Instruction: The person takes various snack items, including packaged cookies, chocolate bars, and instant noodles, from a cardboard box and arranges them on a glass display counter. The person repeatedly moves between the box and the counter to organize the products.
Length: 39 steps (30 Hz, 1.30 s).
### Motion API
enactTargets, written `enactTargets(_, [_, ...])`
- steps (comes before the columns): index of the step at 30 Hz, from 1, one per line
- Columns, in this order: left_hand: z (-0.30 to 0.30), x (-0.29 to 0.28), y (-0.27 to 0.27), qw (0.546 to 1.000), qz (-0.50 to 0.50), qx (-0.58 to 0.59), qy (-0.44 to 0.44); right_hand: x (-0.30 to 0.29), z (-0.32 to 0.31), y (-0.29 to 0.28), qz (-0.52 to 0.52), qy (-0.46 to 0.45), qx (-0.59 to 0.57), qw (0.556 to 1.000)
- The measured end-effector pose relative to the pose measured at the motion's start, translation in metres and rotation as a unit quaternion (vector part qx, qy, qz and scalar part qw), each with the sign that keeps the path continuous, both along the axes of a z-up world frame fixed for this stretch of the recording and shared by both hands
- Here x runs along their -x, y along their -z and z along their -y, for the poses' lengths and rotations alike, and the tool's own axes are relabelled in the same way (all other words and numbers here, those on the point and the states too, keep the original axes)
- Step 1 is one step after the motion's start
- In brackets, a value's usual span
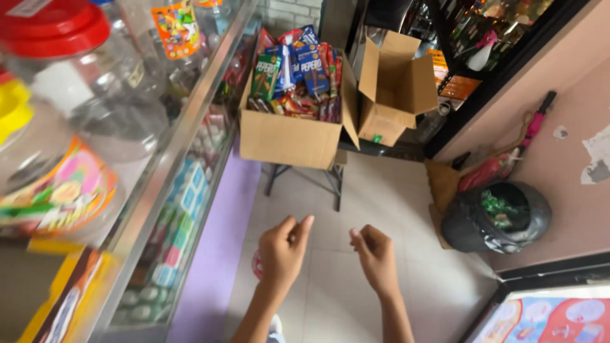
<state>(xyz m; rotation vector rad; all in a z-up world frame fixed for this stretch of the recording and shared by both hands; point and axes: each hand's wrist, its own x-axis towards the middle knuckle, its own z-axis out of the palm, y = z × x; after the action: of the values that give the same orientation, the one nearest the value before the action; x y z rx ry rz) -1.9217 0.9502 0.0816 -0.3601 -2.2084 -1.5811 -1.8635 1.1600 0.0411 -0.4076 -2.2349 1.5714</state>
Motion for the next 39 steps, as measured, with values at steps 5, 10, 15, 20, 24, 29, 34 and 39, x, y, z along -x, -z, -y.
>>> enactTargets(5, [-0.047, 0.099, 0.013, 0.997, -0.041, 0.054, 0.048, 0.093, -0.039, 0.021, 0.003, 0.047, 0.034, 0.998])
enactTargets(10, [-0.075, 0.216, 0.039, 0.998, -0.011, 0.067, -0.014, 0.202, -0.104, 0.031, 0.003, 0.056, 0.031, 0.998])
enactTargets(15, [-0.122, 0.315, 0.049, 0.997, 0.025, 0.051, -0.042, 0.338, -0.152, 0.045, 0.004, -0.026, 0.001, 1.000])
enactTargets(20, [-0.148, 0.385, 0.049, 0.995, 0.030, 0.047, -0.086, 0.448, -0.168, 0.024, 0.023, -0.210, -0.030, 0.977])
enactTargets(24, [-0.138, 0.433, 0.057, 0.984, 0.079, 0.038, -0.156, 0.527, -0.170, 0.035, 0.054, -0.252, -0.003, 0.966])
enactTargets(29, [-0.125, 0.511, 0.064, 0.970, 0.140, 0.045, -0.193, 0.608, -0.164, 0.064, 0.023, -0.307, 0.078, 0.948])
enactTargets(34, [-0.103, 0.607, 0.078, 0.988, 0.087, 0.082, -0.098, 0.687, -0.147, 0.087, 0.032, -0.281, 0.130, 0.950])
enactTargets(39, [-0.083, 0.690, 0.091, 0.986, -0.003, 0.150, -0.077, 0.759, -0.126, 0.098, 0.076, -0.252, 0.124, 0.957])
